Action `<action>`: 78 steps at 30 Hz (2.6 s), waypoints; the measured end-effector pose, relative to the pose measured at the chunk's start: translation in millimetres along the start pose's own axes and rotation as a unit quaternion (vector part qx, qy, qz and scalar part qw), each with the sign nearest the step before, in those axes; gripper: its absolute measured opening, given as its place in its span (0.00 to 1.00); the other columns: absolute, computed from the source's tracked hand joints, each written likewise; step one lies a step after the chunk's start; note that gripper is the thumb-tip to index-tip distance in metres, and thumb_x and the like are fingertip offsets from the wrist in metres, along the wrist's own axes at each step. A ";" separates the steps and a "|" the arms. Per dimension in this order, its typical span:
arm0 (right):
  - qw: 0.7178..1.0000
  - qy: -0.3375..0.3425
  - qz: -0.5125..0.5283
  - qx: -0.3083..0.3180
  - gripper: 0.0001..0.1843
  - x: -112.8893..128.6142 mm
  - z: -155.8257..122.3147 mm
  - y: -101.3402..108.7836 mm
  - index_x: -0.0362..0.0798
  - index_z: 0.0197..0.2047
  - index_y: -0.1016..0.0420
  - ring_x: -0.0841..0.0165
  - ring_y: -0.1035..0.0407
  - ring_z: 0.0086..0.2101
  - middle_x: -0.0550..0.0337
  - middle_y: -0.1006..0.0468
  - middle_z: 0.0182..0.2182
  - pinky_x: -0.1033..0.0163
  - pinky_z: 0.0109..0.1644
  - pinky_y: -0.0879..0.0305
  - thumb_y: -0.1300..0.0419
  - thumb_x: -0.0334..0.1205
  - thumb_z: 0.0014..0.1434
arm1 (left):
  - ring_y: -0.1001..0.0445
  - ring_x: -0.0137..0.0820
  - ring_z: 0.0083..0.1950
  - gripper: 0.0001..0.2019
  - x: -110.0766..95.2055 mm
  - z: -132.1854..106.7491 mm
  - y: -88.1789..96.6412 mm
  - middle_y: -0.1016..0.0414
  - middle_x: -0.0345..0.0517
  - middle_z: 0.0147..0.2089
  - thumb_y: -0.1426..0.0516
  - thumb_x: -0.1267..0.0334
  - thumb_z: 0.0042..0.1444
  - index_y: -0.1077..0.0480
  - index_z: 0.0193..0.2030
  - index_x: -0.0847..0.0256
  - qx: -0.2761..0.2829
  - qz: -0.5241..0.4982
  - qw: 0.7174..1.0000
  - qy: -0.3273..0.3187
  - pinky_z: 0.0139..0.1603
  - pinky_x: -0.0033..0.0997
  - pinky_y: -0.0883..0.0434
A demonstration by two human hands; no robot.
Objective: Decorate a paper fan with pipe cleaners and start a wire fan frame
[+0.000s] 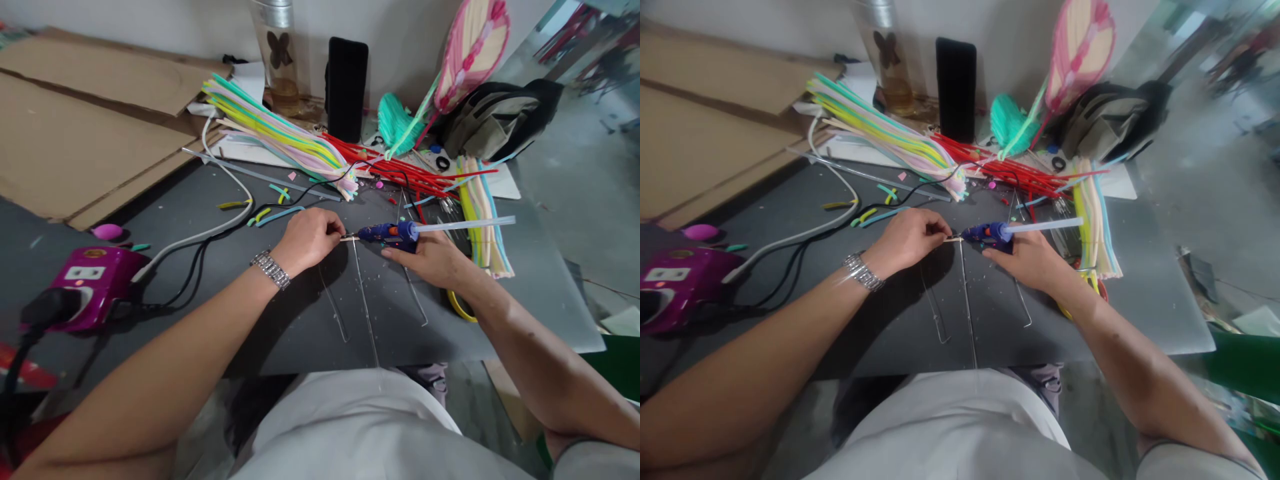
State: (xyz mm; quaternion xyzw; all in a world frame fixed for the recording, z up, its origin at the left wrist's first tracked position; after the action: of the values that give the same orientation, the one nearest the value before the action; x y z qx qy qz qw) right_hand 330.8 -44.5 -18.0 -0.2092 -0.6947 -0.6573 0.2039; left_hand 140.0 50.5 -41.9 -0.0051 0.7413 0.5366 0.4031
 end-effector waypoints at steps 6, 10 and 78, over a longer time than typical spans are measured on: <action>1.000 0.014 0.004 -0.013 0.14 0.4 -0.3 0.4 0.48 0.37 0.19 0.60 0.26 0.39 0.58 0.20 0.32 0.58 0.47 0.32 0.35 0.51 0.61 | 0.22 0.34 0.37 0.09 -1.6 -0.2 1.5 0.15 0.48 0.39 0.40 0.71 0.58 0.16 0.39 0.60 0.001 0.000 1.000 -0.003 0.43 0.35 0.30; 1.000 0.011 0.008 -0.014 0.14 1.5 -1.2 1.1 0.48 0.38 0.18 0.60 0.25 0.39 0.57 0.20 0.32 0.58 0.47 0.31 0.35 0.51 0.61 | 0.22 0.35 0.37 0.10 -1.4 -0.1 1.5 0.15 0.49 0.39 0.40 0.71 0.58 0.16 0.39 0.60 -0.001 0.000 1.000 -0.007 0.44 0.35 0.29; 0.999 -0.012 0.042 -0.015 0.16 -1.4 -2.4 0.0 0.47 0.40 0.16 0.60 0.25 0.37 0.58 0.18 0.33 0.58 0.47 0.30 0.34 0.51 0.60 | 0.21 0.36 0.39 0.09 -2.4 -0.2 0.9 0.15 0.49 0.39 0.40 0.71 0.58 0.16 0.39 0.61 0.003 0.008 1.000 -0.005 0.43 0.35 0.30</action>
State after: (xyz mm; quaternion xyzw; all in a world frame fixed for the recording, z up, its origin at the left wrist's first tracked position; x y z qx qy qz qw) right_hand 332.0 -46.9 -18.7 -0.2490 -0.6782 -0.6557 0.2193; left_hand 141.1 49.6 -39.8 0.0047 0.7407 0.5378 0.4026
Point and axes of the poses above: each hand's wrist, its own z-axis towards the middle knuckle, its own y-axis out of the back of the hand, x = y × z, the point moved 6 cm from there along z, towards the middle knuckle
